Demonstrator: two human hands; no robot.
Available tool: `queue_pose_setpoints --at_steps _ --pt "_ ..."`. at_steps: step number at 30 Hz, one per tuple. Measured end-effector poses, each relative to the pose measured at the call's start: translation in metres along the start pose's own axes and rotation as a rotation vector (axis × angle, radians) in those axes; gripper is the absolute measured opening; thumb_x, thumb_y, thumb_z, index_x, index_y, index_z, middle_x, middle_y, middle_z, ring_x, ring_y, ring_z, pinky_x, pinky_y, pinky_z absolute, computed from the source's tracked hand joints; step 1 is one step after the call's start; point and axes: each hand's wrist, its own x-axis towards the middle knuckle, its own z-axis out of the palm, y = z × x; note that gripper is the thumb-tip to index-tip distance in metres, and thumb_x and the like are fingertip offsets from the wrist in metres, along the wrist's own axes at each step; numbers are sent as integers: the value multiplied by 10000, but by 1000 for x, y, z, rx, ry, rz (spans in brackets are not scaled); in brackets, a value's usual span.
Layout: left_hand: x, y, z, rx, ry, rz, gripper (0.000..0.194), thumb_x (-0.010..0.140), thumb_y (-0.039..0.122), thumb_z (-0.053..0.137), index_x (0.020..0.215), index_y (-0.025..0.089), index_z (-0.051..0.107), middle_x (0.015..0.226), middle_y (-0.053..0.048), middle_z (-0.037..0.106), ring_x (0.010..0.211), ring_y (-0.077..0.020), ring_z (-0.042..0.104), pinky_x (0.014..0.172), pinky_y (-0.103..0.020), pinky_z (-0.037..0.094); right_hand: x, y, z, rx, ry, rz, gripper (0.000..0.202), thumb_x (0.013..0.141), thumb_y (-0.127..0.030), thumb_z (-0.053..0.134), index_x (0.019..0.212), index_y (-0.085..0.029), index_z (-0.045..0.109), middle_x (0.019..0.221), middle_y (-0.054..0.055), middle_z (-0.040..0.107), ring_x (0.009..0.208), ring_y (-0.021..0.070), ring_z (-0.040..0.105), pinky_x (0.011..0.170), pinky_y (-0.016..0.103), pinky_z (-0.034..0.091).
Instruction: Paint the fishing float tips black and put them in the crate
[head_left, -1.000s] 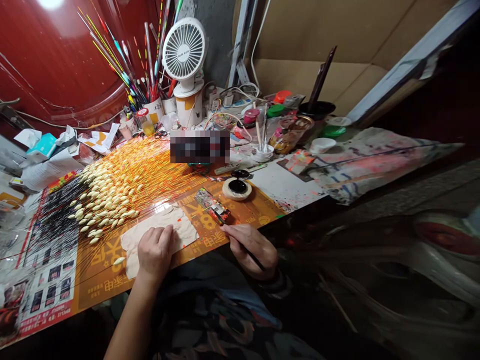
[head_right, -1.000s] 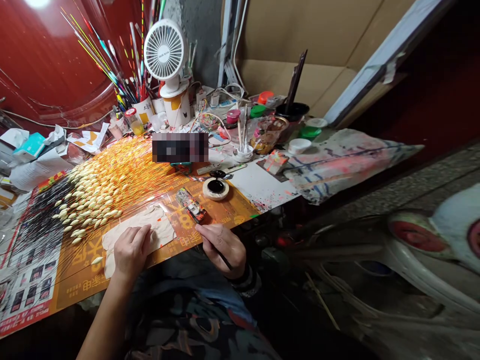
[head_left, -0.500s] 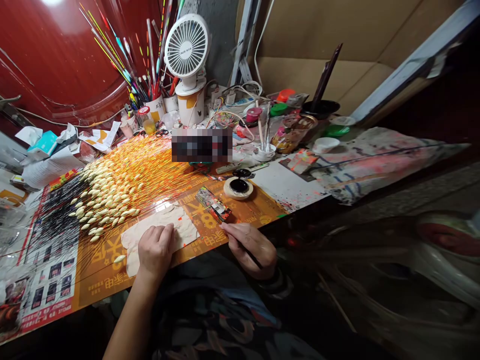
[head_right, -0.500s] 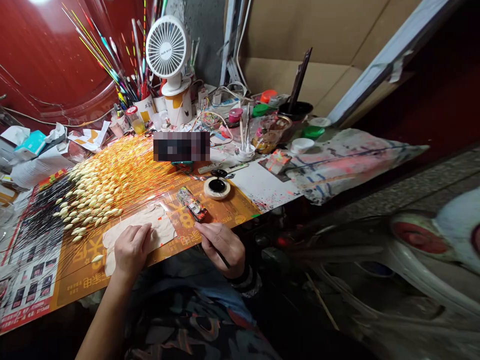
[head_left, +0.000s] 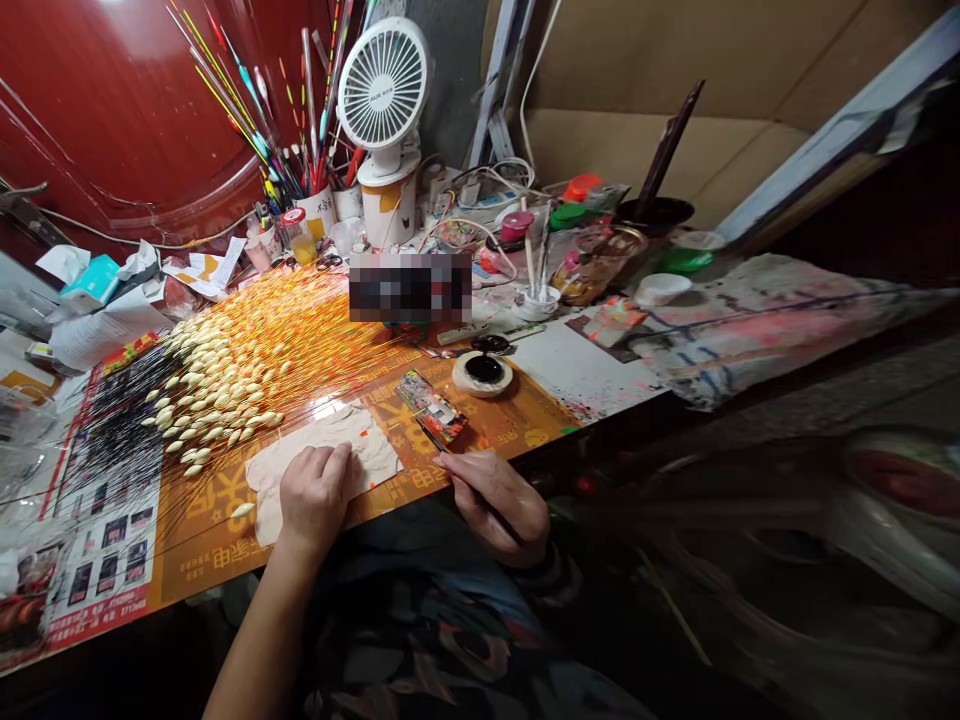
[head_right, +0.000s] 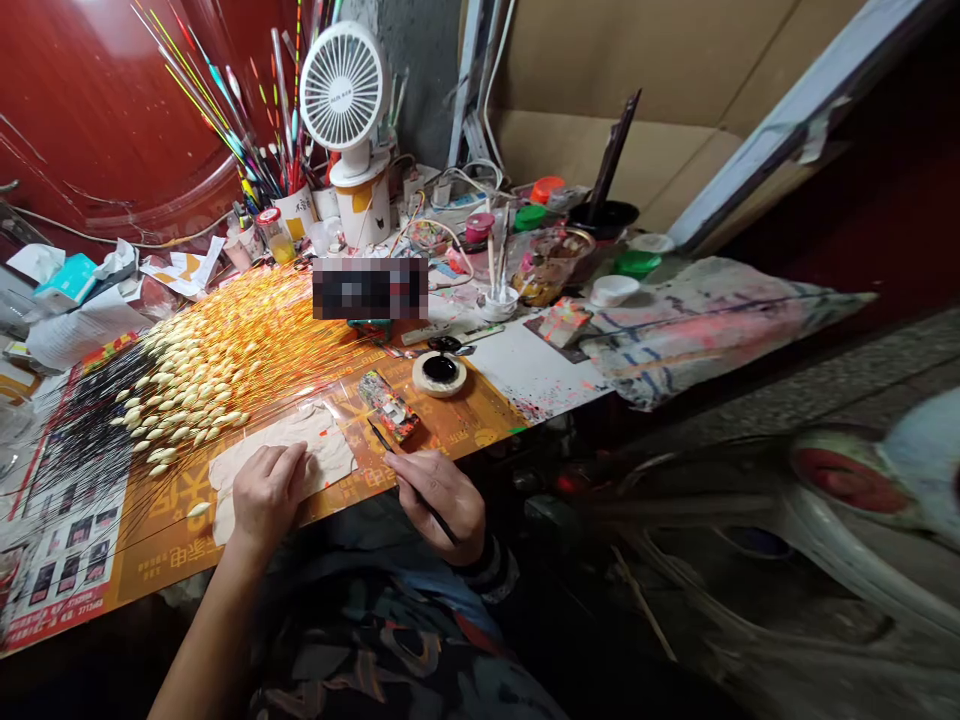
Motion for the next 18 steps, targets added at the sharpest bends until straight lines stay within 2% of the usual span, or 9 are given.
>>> queue_pose_setpoints --at_steps 4,18 --pt "-1 0 0 6 -1 -2 138 943 187 570 1081 193 584 801 -24 681 724 -159 615 682 -289 454 -1 1 3 0 -1 -34 573 849 4 589 1367 -239 559 1077 92 719 912 228 690 765 386 582" --pt "-1 0 0 -9 -20 -8 142 945 180 565 1087 182 573 822 -32 685 745 -162 612 687 -292 462 1 0 2 -43 -20 -54 530 865 -14 578 1353 -220 568 1080 103 721 926 227 697 796 367 579"
